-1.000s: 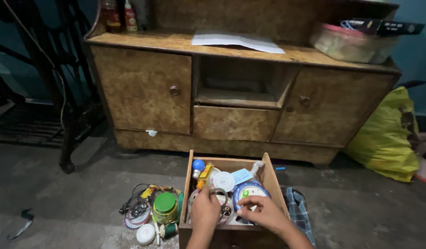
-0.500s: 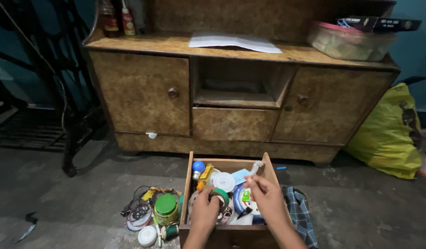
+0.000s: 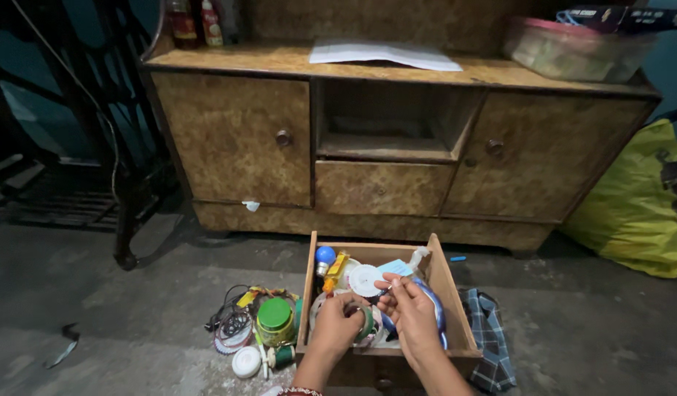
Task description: The person opens a wooden drawer and removes various small items one by one, placing them on the floor. Items include a green jar, a blue toy, a white plastic object, a comb, and other miscellaneous objects.
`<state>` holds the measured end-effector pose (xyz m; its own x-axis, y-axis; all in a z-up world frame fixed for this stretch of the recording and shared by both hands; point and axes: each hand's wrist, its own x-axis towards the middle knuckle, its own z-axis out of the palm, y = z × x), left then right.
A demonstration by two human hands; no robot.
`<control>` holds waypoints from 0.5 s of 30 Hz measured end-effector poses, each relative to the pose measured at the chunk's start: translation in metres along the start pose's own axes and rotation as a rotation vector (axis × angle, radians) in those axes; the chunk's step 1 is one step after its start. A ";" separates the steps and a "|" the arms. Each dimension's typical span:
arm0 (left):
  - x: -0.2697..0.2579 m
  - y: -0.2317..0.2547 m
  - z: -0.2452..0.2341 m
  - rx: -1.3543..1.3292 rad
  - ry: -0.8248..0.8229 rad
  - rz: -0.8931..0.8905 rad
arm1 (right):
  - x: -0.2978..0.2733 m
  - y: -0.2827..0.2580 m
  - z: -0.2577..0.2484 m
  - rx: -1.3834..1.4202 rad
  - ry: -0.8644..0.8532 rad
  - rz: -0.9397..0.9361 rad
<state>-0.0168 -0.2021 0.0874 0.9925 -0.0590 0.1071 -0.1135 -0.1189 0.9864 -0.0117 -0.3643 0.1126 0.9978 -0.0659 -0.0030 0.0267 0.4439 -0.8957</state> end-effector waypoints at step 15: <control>0.002 -0.008 -0.005 0.077 0.284 0.058 | 0.004 0.032 -0.005 -0.321 -0.161 -0.030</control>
<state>-0.0134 -0.1963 0.0805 0.9560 0.2105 0.2046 -0.1629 -0.1994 0.9663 -0.0075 -0.3550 0.0820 0.9943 0.0783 0.0729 0.0616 0.1389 -0.9884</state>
